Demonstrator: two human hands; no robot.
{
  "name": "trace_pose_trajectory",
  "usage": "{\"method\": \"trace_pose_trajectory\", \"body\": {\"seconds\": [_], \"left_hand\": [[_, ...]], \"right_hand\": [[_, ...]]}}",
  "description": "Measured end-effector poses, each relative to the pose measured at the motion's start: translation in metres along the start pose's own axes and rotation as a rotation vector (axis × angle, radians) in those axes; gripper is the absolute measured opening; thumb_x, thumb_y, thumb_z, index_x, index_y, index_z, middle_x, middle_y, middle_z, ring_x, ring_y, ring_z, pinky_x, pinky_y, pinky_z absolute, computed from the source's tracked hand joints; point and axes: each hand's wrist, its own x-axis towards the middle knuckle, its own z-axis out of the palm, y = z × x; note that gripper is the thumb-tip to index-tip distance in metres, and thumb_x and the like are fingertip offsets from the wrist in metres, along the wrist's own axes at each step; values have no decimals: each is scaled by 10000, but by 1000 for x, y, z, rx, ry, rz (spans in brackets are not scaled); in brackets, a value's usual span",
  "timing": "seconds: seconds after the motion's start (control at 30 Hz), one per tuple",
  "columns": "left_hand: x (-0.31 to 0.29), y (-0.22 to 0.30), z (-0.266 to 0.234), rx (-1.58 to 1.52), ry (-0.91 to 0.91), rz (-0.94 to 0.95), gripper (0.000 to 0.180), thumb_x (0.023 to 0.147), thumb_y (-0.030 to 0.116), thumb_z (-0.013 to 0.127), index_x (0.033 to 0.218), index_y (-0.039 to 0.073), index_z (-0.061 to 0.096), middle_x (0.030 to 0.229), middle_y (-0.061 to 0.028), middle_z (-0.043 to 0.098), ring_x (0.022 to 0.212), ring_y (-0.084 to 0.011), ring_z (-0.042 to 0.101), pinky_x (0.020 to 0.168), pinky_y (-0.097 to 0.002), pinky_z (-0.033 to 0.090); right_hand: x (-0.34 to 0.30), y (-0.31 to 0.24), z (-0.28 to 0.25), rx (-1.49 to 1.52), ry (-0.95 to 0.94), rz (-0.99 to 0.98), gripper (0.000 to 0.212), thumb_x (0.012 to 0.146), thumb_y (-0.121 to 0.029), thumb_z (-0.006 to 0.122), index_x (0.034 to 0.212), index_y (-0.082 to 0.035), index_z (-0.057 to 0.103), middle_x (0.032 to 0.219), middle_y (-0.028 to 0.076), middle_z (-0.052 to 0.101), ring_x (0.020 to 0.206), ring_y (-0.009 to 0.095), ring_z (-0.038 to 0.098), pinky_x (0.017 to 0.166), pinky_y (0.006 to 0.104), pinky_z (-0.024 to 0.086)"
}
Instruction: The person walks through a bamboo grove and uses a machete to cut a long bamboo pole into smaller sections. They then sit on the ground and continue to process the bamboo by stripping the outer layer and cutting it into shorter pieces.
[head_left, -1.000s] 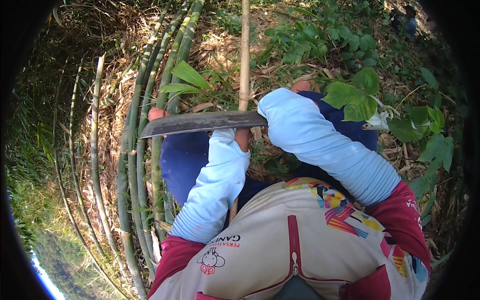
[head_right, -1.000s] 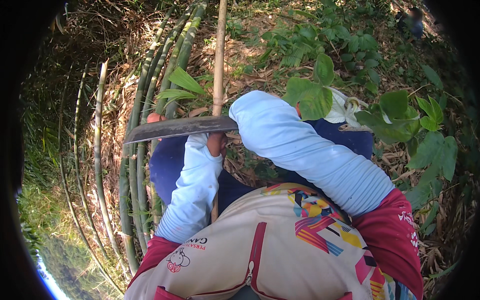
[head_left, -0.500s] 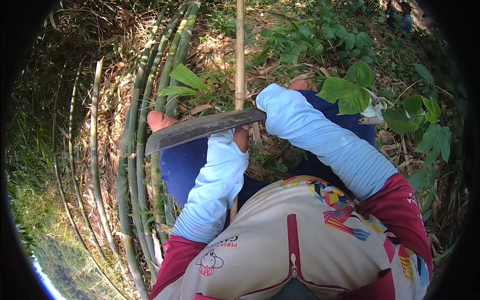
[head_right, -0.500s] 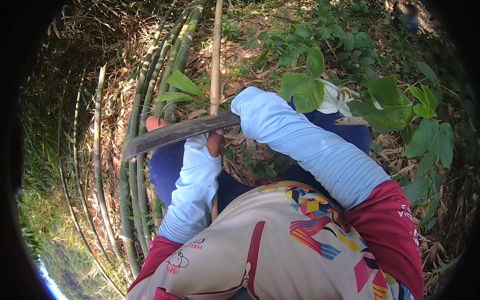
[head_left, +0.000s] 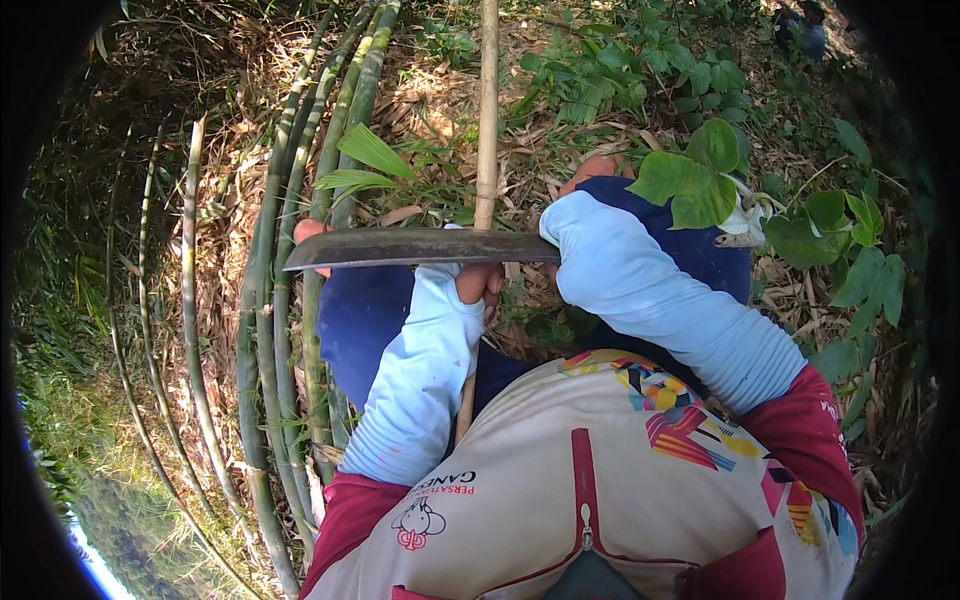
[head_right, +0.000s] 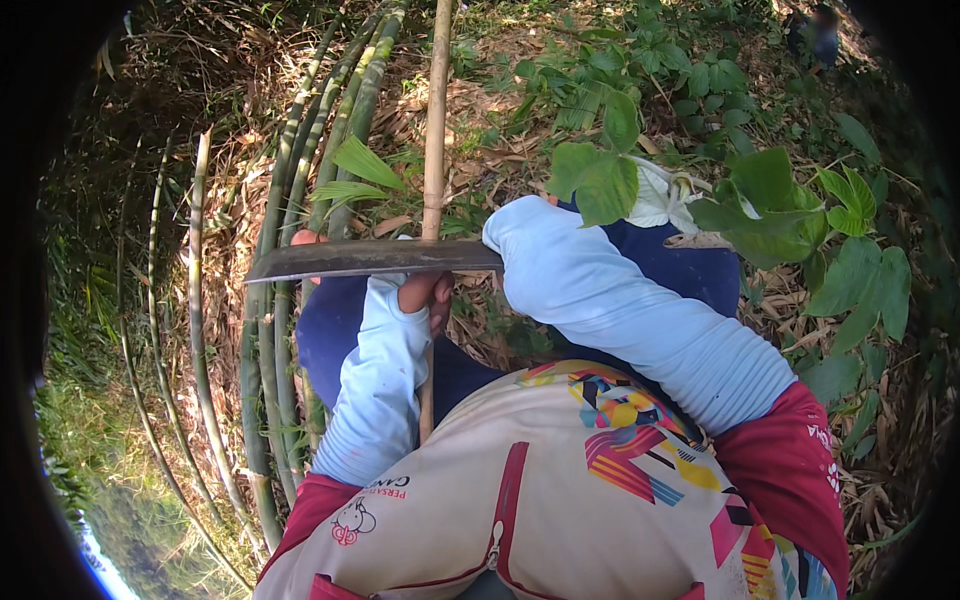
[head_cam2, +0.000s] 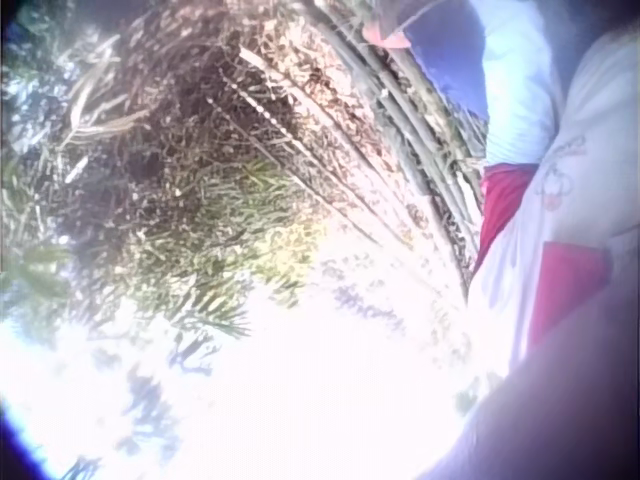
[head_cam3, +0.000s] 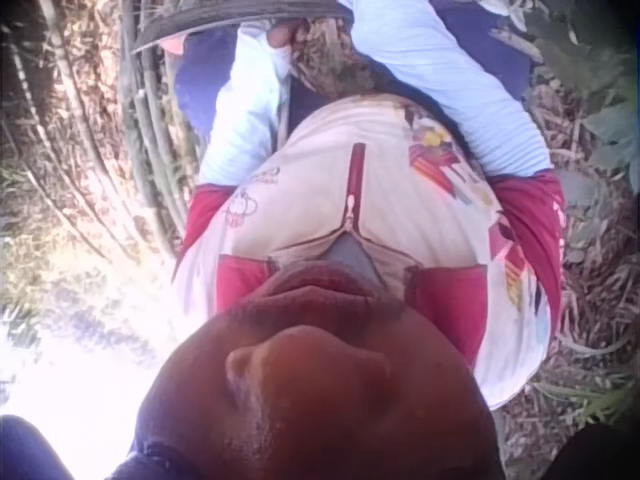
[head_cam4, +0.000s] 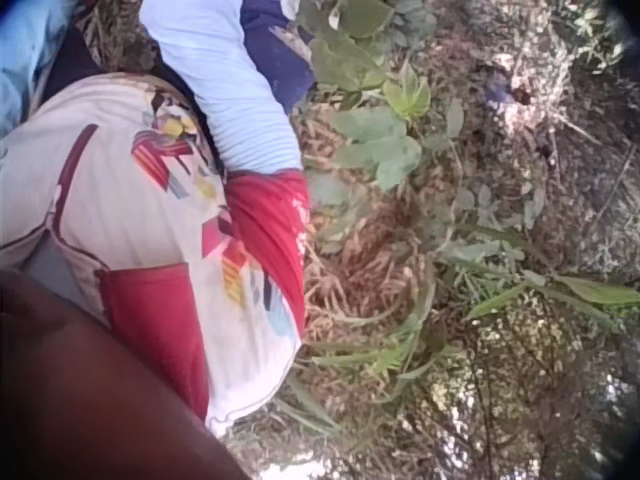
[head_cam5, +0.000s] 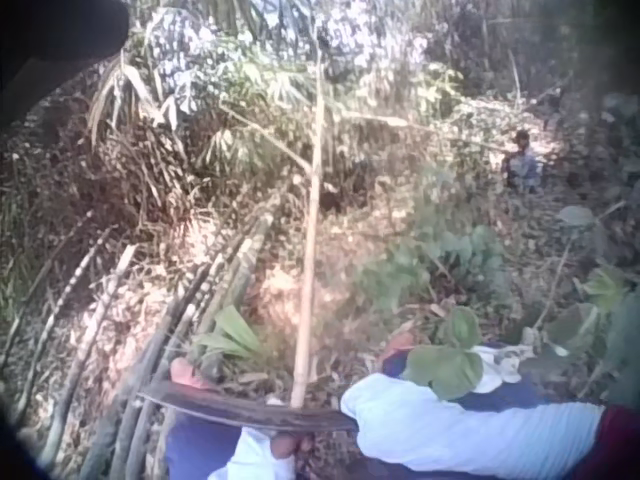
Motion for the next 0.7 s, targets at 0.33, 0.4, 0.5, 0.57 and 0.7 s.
{"method": "trace_pose_trajectory", "body": {"seconds": [0.33, 0.4, 0.5, 0.57, 0.7], "left_hand": [[-5, -2, 0, -3, 98, 43, 342, 932, 370, 526, 753, 88, 452, 512, -8, 402, 325, -98, 364, 302, -251, 283], [-2, -5, 2, -41, 114, 23, 332, 934, 350, 522, 740, 93, 441, 505, -3, 387, 327, -100, 359, 309, -257, 282], [-6, 7, 13, -15, 138, -10, 351, 921, 363, 524, 711, 97, 436, 492, -6, 393, 346, -118, 365, 337, -270, 279], [-8, 9, 17, -18, 152, -29, 316, 915, 332, 543, 732, 95, 443, 502, -1, 394, 353, -112, 358, 338, -269, 276], [-8, 14, 20, -43, 173, -61, 264, 905, 298, 570, 777, 94, 460, 523, 6, 404, 398, -100, 369, 363, -266, 291]], "right_hand": [[3, -2, 7, 41, 328, -252, 223, 603, -48, 690, 796, -68, 582, 791, 118, 563, 776, 330, 582, 652, 410, 475], [9, 2, 14, 9, 463, -398, 205, 605, -51, 677, 786, -68, 582, 767, 116, 560, 749, 325, 583, 628, 413, 473], [20, 9, 24, -43, 577, -530, 177, 619, -62, 657, 780, -72, 583, 726, 111, 551, 707, 317, 582, 595, 412, 466], [23, 8, 23, -76, 560, -524, 165, 628, -70, 651, 778, -74, 581, 701, 110, 544, 683, 315, 580, 577, 408, 460], [23, 4, 19, -77, 558, -530, 151, 642, -79, 647, 774, -75, 573, 685, 113, 539, 664, 319, 576, 562, 406, 450]]}}
